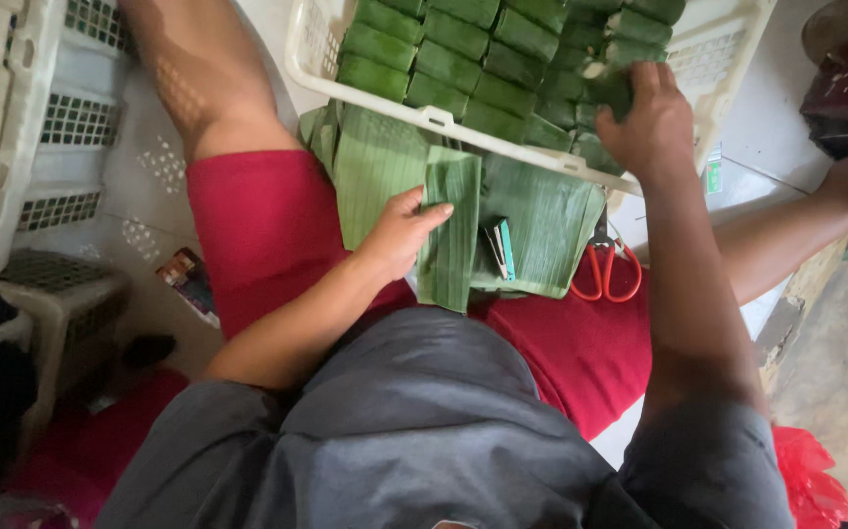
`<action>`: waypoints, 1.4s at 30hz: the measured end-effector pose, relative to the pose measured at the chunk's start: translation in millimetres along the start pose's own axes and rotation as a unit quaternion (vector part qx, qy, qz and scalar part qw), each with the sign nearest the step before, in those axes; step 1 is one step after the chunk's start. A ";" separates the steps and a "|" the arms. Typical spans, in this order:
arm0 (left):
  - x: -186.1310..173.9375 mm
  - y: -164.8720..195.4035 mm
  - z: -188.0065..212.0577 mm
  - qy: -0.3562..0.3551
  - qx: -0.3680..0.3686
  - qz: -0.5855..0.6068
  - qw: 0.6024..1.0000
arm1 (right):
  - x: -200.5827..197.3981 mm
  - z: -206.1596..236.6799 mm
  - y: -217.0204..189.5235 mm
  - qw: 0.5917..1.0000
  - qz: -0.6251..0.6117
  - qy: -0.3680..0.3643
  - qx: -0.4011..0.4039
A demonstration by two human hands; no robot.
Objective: The person sits on the floor and wraps banana leaves around cylindrical fillings, folding the leaf sides over and stapling the seam closed with a small stapler. Finished wrapped packages are placed into a plastic basket alongside many already completed ones.
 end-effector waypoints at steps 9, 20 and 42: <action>6.3 0.5 3.5 -0.078 -0.099 0.103 0.987 | -37.4 124.5 -78.1 0.939 -0.339 -0.050 0.016; 12.5 -3.9 22.0 -0.144 -0.123 0.033 0.981 | -0.3 163.5 -97.6 0.952 -0.304 0.009 0.035; 4.6 -17.5 32.9 -0.174 -0.049 -0.061 0.982 | 17.9 197.4 -111.6 0.945 -0.243 0.153 0.154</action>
Point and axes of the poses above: each hand's wrist, its own z-axis away from the middle knuckle, its own x-axis out of the palm, y = z × x, the point moved 1 cm from there along -z, towards the middle knuckle, and after that the axes turned 12 degrees about y, right-handed, at the moved point
